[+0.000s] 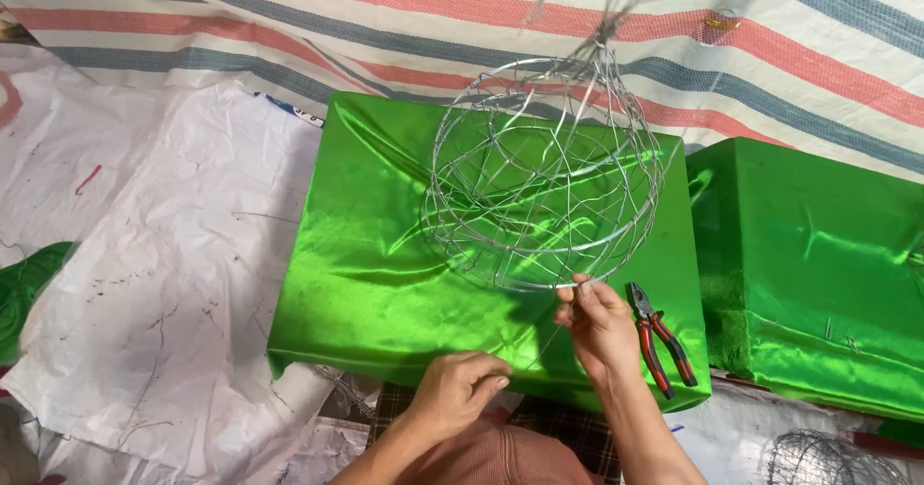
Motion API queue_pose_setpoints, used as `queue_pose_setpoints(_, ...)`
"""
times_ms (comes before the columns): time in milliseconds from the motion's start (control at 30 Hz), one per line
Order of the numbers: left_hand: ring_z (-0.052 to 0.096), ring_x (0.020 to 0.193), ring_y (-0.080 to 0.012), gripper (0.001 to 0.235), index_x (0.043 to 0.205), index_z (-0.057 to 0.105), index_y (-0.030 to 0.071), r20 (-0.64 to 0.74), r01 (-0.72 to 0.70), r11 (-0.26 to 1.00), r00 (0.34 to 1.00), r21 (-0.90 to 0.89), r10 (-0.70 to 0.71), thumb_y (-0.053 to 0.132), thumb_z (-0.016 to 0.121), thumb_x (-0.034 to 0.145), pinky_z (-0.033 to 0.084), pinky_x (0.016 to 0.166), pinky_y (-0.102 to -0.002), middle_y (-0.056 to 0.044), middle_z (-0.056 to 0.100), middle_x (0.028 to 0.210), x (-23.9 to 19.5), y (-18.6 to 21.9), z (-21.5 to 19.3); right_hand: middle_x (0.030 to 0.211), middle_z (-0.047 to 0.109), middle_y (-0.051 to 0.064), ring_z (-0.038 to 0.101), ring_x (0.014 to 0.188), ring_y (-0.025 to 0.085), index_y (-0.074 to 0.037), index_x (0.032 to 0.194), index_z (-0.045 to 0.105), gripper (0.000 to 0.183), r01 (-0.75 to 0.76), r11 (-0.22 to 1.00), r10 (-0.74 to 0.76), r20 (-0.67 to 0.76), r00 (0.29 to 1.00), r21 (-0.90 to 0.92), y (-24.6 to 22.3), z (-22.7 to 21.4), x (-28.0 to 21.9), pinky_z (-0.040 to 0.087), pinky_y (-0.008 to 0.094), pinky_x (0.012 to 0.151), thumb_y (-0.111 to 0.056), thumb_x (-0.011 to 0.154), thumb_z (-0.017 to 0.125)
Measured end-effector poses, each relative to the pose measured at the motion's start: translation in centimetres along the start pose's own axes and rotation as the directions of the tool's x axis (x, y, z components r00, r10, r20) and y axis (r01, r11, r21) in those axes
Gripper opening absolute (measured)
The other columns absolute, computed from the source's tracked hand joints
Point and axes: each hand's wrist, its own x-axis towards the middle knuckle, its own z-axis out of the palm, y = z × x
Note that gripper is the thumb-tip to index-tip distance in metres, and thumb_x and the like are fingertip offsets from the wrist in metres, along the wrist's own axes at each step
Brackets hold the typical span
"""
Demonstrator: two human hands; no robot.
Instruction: Shaping and securing a wire frame for a lantern base using pliers and thin wire.
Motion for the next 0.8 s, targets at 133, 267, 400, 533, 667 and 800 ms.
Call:
queue_pose_setpoints(133, 0.046, 0.043, -0.0076, 0.011, 0.095, 0.075, 0.008, -0.027, 0.005, 1.0, 1.0, -0.008, -0.005, 0.005, 0.074, 0.085, 0.039, 0.04, -0.023, -0.002, 0.073, 0.076, -0.1, 0.7, -0.4, 0.089, 0.073, 0.01, 0.065, 0.065, 0.019, -0.005, 0.111, 0.069, 0.017, 0.006, 0.998, -0.007, -0.022, 1.0, -0.069, -1.0, 2.0, 0.3, 0.056, 0.035, 0.067, -0.014, 0.096, 0.068)
queue_pose_setpoints(267, 0.049, 0.047, -0.009, 0.009, 0.094, 0.075, 0.009, -0.059, -0.023, 1.0, 0.998, 0.018, 0.024, 0.006, 0.073, 0.085, 0.044, 0.048, -0.025, -0.001, 0.072, 0.074, -0.5, 0.1, -0.3, 0.09, 0.074, 0.012, 0.066, 0.066, 0.021, -0.003, 0.109, 0.07, 0.017, 0.024, 0.994, -0.028, -0.032, 0.999, -0.106, -1.2, 3.2, 0.4, 0.057, 0.035, 0.067, -0.014, 0.096, 0.068)
queue_pose_setpoints(400, 0.053, 0.05, -0.0109, 0.01, 0.09, 0.075, 0.009, -0.107, -0.023, 0.999, 0.994, 0.022, 0.025, 0.005, 0.074, 0.082, 0.046, 0.052, -0.026, 0.0, 0.072, 0.072, -0.4, 1.8, -1.6, 0.089, 0.074, 0.013, 0.067, 0.067, 0.023, -0.002, 0.106, 0.071, 0.014, 0.029, 0.994, -0.033, -0.039, 0.999, -0.105, -0.8, 3.8, 0.2, 0.058, 0.036, 0.067, -0.012, 0.096, 0.068)
queue_pose_setpoints(533, 0.056, 0.056, -0.0116, 0.01, 0.091, 0.075, 0.008, -0.1, -0.03, 0.999, 0.994, 0.042, 0.034, 0.005, 0.073, 0.083, 0.047, 0.053, -0.025, -0.001, 0.07, 0.072, 0.1, 1.5, -1.4, 0.089, 0.073, 0.013, 0.066, 0.066, 0.022, -0.003, 0.107, 0.07, 0.015, 0.02, 0.993, -0.025, -0.042, 0.999, -0.12, -0.5, 3.8, 0.1, 0.057, 0.036, 0.068, -0.013, 0.096, 0.068)
queue_pose_setpoints(667, 0.055, 0.058, -0.0113, 0.01, 0.093, 0.074, 0.008, -0.114, -0.089, 0.995, 0.989, 0.034, 0.092, 0.005, 0.073, 0.084, 0.046, 0.054, -0.026, -0.001, 0.069, 0.073, 1.2, 3.2, -2.1, 0.09, 0.072, 0.012, 0.064, 0.066, 0.022, -0.002, 0.109, 0.069, 0.016, 0.02, 0.992, -0.025, -0.038, 0.999, -0.121, -0.4, 3.6, 0.1, 0.055, 0.035, 0.067, -0.013, 0.098, 0.066)
queue_pose_setpoints(800, 0.055, 0.057, -0.013, 0.009, 0.09, 0.074, 0.008, -0.129, -0.123, 0.991, 0.983, 0.046, 0.128, 0.005, 0.073, 0.082, 0.045, 0.052, -0.028, -0.001, 0.068, 0.073, 2.1, 4.5, -2.5, 0.088, 0.071, 0.013, 0.061, 0.065, 0.021, 0.001, 0.11, 0.069, 0.019, 0.002, 0.989, -0.011, -0.06, 0.998, -0.15, -0.4, 3.8, -0.1, 0.054, 0.035, 0.065, -0.012, 0.097, 0.067)
